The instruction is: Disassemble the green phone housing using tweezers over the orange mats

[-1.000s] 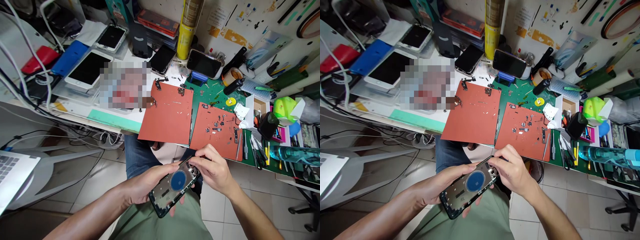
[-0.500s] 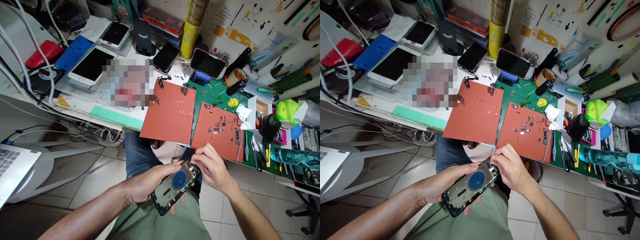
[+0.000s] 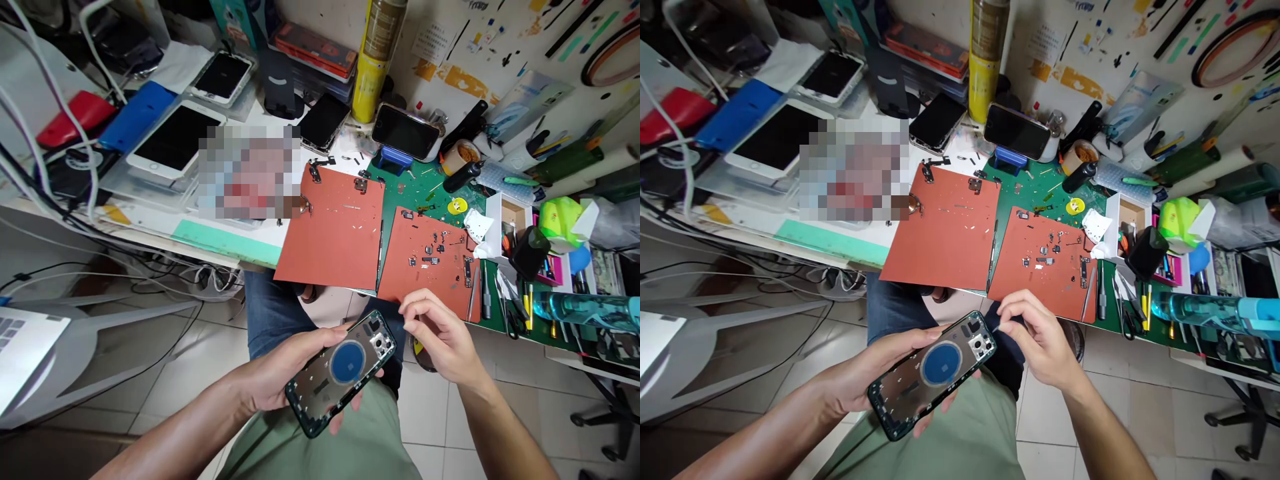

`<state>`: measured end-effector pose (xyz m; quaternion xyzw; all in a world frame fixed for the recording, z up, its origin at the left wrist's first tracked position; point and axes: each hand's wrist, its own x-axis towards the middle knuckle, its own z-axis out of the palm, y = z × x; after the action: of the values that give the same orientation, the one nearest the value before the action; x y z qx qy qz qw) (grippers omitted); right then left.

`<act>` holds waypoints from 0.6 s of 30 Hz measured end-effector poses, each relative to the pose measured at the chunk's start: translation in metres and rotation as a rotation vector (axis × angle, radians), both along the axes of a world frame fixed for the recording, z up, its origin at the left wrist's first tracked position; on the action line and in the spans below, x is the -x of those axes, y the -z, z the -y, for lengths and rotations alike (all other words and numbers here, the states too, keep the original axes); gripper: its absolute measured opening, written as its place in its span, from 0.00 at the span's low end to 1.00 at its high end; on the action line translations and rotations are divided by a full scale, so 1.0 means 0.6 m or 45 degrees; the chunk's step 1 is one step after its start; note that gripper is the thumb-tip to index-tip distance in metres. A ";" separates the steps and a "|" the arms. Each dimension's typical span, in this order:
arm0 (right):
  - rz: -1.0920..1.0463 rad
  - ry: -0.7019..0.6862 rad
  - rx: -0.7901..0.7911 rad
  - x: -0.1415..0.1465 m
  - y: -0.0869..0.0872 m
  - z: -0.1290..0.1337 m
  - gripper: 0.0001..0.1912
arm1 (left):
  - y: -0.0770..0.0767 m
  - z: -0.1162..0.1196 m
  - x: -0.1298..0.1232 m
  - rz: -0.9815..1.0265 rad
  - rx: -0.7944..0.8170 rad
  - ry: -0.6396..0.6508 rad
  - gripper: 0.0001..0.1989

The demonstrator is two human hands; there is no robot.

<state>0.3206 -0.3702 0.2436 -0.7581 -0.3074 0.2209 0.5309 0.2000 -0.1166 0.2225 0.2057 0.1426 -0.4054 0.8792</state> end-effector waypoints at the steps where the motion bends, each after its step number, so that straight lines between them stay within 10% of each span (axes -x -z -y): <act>1: -0.110 0.070 -0.036 0.007 0.000 0.013 0.07 | 0.004 0.000 0.002 -0.010 0.025 -0.007 0.25; 6: -0.616 0.445 -0.035 0.074 0.053 0.128 0.10 | 0.028 0.009 0.004 0.001 0.089 -0.088 0.26; 10: -0.790 0.856 0.268 0.111 0.171 0.250 0.23 | 0.026 0.024 -0.014 0.022 0.009 -0.118 0.28; 18: -0.697 1.590 0.691 0.083 0.380 0.432 0.21 | 0.002 0.061 -0.019 -0.137 -0.347 -0.022 0.28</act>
<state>0.2709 -0.6294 0.0154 -0.8146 0.3910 0.1272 0.4092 0.2112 -0.1531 0.2216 0.3000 0.2451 -0.3851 0.8376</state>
